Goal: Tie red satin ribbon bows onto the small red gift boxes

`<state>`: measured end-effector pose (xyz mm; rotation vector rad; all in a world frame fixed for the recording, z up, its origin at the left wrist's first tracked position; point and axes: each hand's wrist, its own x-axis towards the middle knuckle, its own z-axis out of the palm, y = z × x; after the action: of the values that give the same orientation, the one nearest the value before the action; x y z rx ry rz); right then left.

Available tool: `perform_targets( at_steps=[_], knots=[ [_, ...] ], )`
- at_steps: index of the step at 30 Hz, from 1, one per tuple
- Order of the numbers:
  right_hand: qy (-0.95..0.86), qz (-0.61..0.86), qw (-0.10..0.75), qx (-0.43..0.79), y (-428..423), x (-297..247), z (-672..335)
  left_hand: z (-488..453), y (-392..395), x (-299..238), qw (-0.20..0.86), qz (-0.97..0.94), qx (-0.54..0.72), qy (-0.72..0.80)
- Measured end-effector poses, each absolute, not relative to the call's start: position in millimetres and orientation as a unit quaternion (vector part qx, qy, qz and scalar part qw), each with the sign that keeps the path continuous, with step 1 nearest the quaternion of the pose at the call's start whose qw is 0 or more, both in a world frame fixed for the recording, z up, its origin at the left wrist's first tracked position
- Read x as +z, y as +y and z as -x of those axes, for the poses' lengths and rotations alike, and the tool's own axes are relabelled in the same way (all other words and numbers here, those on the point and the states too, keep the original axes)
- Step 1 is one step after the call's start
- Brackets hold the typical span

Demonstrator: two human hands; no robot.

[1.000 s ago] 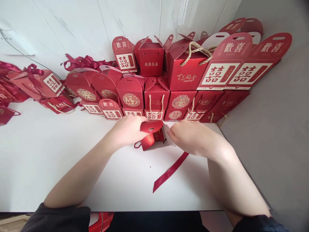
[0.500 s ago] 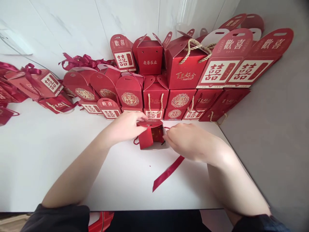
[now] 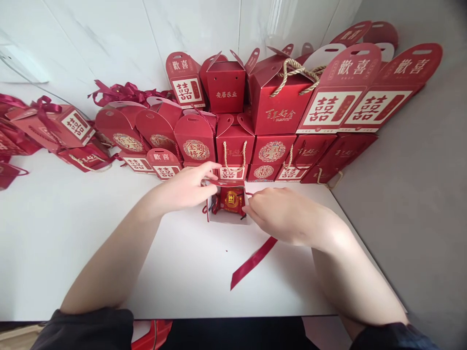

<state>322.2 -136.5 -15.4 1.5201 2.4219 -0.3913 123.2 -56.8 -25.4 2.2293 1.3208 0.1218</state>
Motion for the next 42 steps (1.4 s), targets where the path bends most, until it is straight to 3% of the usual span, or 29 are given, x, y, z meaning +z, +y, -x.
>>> perform_targets(
  at_steps=[6,14,20,24,34,42],
  knots=[
    [0.827,-0.536,0.138,-0.101,-135.7,-16.9,-322.5,-115.1,-50.3,-12.9,0.263,-0.851,0.015,0.455],
    [0.809,-0.562,0.031,-0.167,-127.0,-21.8,-321.5,-136.9,-57.4,-38.5,0.201,-0.867,0.122,0.439],
    [0.784,-0.544,-0.007,-0.299,-110.4,-25.9,-336.4,-120.9,-25.9,-42.9,0.425,-0.793,0.045,0.435],
    [0.764,-0.566,-0.004,-0.311,-104.3,-28.6,-337.5,-105.0,-12.8,-39.2,0.54,-0.746,-0.037,0.389],
    [0.767,-0.546,-0.029,-0.336,-98.3,-38.5,-332.0,-111.9,-20.5,-36.4,0.539,-0.752,-0.116,0.362],
    [0.806,-0.513,0.025,-0.294,-108.7,-26.2,-343.2,-113.4,-25.9,-34.4,0.516,-0.763,-0.132,0.367]
  ],
)
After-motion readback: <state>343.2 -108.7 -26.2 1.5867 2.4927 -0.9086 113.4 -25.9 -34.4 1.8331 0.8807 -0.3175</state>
